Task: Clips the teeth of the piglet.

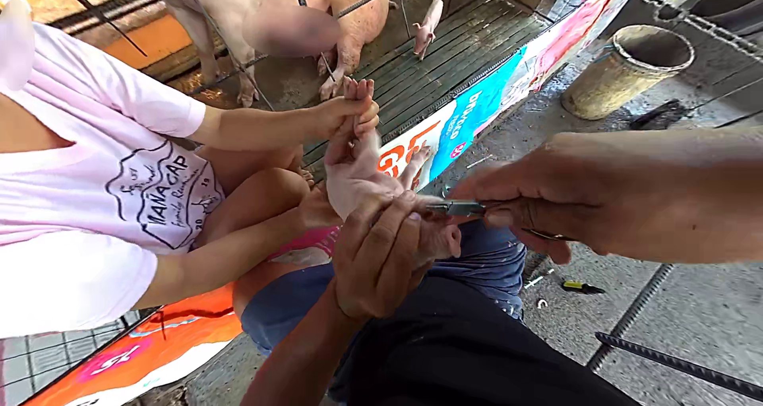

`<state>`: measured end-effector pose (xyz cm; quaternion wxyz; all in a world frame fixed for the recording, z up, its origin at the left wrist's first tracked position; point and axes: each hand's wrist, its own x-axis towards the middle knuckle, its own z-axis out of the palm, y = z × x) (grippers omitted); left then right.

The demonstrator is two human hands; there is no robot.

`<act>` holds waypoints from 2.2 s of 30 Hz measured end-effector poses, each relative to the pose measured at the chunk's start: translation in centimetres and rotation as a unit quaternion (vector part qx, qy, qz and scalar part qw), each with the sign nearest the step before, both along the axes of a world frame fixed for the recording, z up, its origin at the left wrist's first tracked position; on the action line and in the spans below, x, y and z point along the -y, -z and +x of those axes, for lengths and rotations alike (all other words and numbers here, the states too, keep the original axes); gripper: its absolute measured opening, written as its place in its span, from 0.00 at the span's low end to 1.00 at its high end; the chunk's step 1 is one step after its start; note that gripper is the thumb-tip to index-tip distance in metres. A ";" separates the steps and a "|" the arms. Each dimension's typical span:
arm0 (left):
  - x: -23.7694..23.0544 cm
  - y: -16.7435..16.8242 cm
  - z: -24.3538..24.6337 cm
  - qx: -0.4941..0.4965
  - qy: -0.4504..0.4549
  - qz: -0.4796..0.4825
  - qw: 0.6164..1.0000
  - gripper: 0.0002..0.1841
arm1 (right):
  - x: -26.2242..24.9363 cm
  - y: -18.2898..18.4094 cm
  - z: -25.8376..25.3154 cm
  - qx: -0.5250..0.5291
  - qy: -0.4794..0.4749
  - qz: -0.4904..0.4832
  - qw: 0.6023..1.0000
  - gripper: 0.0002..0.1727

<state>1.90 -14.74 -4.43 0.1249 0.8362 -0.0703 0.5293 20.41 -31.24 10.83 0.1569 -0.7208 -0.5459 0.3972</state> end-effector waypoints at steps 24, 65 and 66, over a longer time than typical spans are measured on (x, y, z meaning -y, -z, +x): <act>0.2 -0.6 -1.0 -0.061 0.017 0.029 0.998 0.18 | 1.3 1.7 1.3 -0.054 0.008 -0.043 0.998 0.16; 0.3 -1.0 -1.1 -0.058 0.018 0.026 0.998 0.17 | 1.3 2.2 1.6 -0.036 -0.040 -0.007 0.999 0.16; 0.3 -1.0 -1.1 -0.058 0.017 0.027 0.998 0.17 | 1.3 2.1 1.6 -0.039 -0.034 -0.012 0.999 0.16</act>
